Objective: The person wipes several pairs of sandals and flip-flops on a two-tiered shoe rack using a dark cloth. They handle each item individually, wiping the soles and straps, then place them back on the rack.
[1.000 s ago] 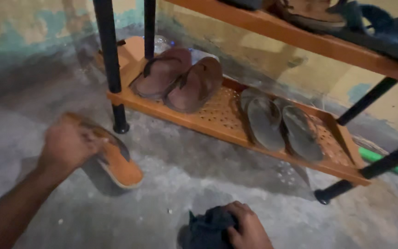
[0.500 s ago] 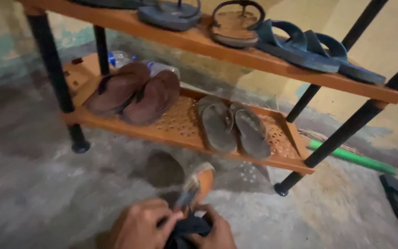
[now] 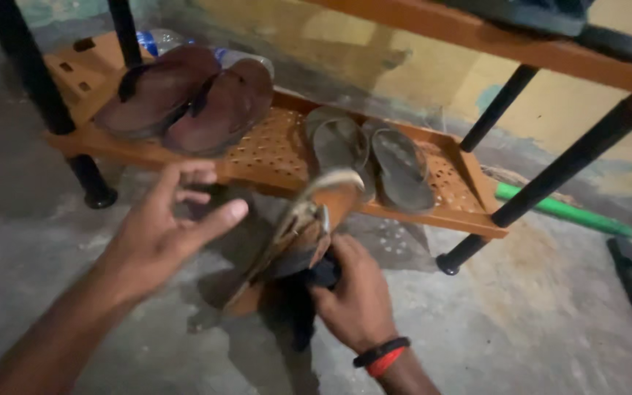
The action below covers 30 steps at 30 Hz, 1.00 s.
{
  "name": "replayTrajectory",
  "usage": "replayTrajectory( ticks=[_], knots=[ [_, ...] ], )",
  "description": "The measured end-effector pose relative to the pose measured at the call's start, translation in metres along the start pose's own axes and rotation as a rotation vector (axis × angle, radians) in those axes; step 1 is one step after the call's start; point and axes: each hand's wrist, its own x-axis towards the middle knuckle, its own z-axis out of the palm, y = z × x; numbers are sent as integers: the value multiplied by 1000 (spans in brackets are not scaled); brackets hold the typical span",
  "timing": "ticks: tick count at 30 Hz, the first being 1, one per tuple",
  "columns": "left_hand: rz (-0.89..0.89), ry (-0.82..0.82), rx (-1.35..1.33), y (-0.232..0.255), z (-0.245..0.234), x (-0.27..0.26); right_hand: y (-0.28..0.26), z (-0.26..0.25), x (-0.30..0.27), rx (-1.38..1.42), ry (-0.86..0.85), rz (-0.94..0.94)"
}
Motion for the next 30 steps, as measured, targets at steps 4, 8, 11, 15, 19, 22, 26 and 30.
replayTrajectory(
  ticks=[4,8,11,15,19,22,26,30],
  knots=[
    [-40,-65,-357,19,-7,-9,-18,-14,12,-88,-43,-123],
    [106,-128,-373,23,-10,3,-5,-14,30,-274,-104,-151],
    [112,-226,-455,13,-12,6,-1,-15,20,-293,-124,-130],
    [251,-321,-408,9,-8,-6,-20,-10,5,-252,-13,-48],
    [250,-351,-472,13,1,-12,-38,-11,7,-65,83,-48],
    [182,-303,-591,6,9,-6,-37,-13,9,66,179,-40],
    [111,-355,-584,-5,15,-9,-34,-13,4,55,208,49],
    [242,-502,-721,6,19,-14,-42,-12,5,88,160,-99]
  ],
)
